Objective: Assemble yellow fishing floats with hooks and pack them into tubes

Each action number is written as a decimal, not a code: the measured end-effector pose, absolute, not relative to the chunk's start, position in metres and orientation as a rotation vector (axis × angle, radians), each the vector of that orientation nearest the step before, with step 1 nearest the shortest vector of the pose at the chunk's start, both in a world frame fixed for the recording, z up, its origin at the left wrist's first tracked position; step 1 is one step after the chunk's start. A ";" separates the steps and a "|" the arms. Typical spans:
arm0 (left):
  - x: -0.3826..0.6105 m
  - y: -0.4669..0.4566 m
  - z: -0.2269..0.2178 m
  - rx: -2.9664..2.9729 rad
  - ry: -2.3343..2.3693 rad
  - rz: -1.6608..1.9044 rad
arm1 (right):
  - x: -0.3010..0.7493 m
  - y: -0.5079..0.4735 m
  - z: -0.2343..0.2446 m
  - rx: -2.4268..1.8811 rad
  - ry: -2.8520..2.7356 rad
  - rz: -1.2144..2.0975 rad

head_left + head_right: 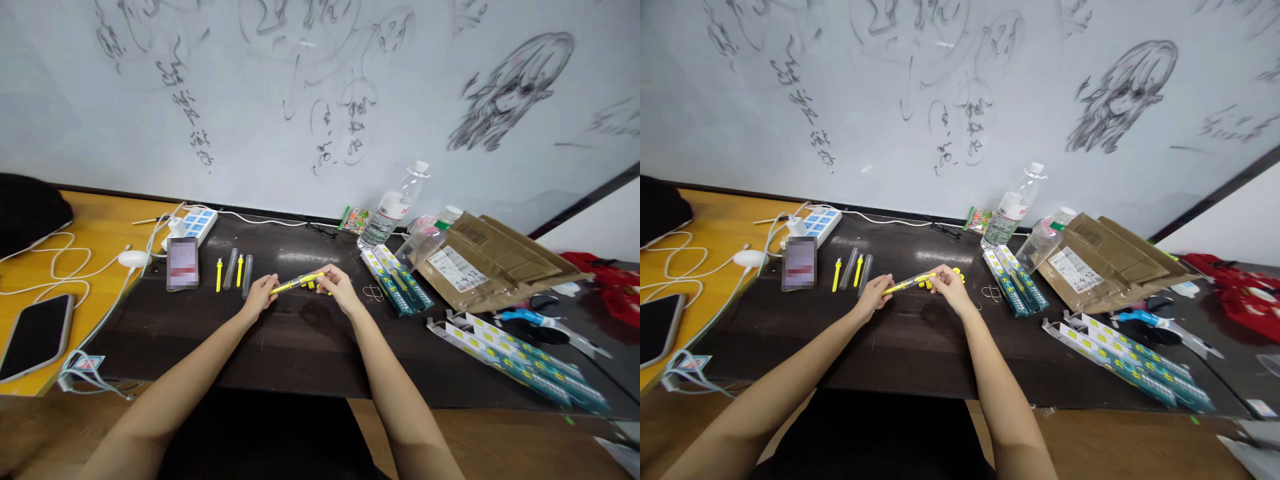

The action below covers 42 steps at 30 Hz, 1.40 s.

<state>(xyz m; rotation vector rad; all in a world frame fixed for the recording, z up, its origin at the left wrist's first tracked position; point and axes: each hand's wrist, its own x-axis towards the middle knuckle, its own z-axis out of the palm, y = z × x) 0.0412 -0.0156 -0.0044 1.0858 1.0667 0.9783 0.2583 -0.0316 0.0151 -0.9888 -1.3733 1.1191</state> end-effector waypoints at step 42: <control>0.040 -0.014 -0.007 1.034 0.996 0.956 | 0.308 -0.020 -0.014 -1.796 -1.853 -0.122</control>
